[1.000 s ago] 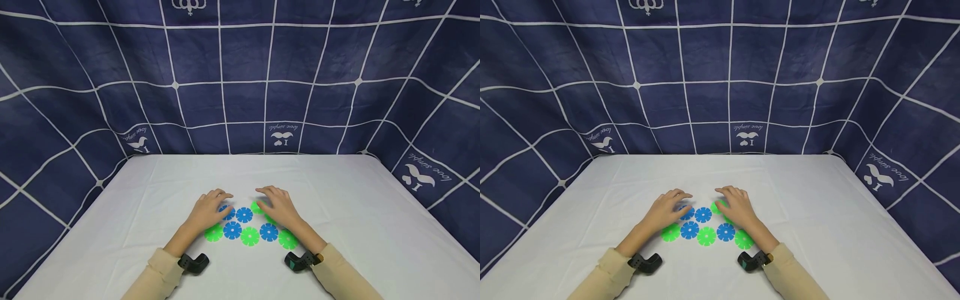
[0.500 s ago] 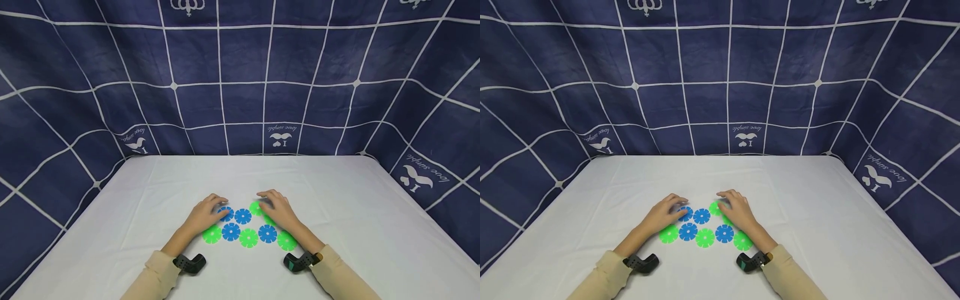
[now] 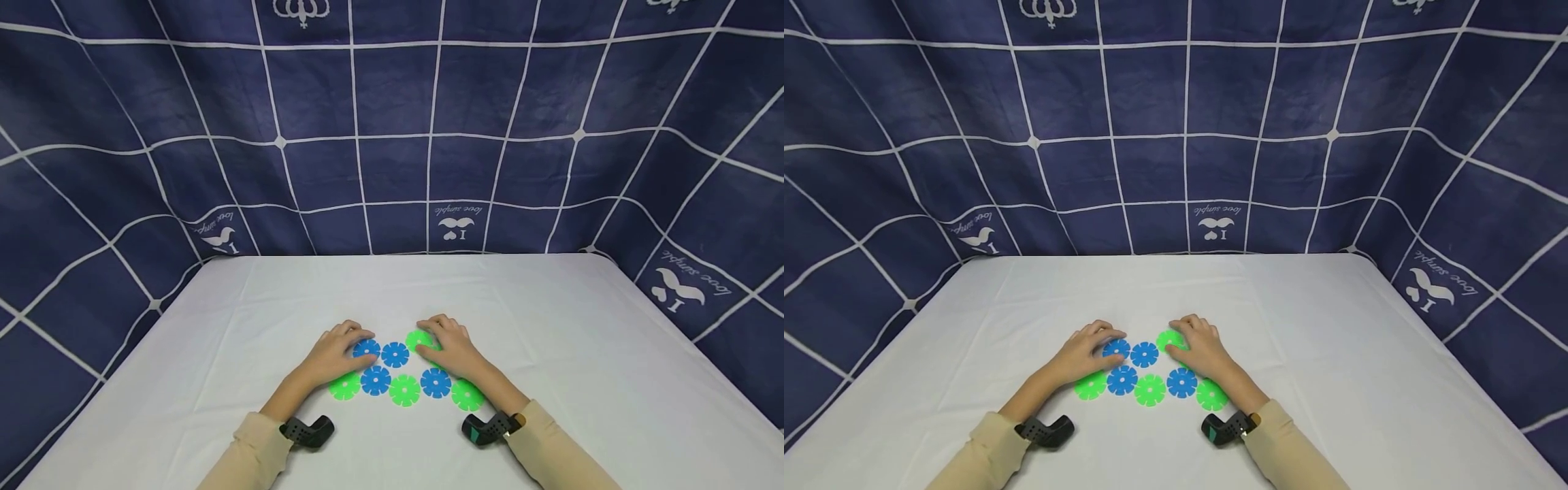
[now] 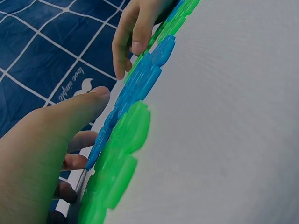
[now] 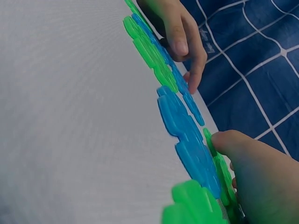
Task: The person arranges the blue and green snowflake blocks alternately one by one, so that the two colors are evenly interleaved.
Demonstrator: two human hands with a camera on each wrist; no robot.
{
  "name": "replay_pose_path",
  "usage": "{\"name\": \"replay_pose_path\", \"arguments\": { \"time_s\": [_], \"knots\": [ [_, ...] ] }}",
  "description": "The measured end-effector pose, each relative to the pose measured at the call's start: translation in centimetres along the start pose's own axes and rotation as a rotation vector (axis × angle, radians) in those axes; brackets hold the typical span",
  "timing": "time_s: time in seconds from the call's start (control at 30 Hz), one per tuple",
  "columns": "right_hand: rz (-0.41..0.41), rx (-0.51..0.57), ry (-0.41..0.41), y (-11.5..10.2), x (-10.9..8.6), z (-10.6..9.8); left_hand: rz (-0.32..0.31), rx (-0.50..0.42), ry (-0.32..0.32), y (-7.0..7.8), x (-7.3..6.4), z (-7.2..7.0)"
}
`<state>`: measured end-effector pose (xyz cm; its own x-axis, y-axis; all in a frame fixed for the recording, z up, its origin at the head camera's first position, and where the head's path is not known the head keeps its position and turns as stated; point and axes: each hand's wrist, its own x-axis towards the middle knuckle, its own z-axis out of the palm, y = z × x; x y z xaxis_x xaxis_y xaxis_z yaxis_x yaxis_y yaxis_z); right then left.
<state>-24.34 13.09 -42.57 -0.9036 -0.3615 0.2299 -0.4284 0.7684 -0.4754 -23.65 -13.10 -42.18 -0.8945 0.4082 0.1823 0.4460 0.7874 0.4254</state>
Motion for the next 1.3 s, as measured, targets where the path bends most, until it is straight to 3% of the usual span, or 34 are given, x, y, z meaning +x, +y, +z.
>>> {"name": "replay_pose_path", "arguments": {
  "time_s": [1.3],
  "knots": [
    [-0.015, 0.049, -0.001, -0.04, -0.01, 0.04, -0.031, -0.063, 0.044, -0.22, 0.03, 0.42]
  ]
}}
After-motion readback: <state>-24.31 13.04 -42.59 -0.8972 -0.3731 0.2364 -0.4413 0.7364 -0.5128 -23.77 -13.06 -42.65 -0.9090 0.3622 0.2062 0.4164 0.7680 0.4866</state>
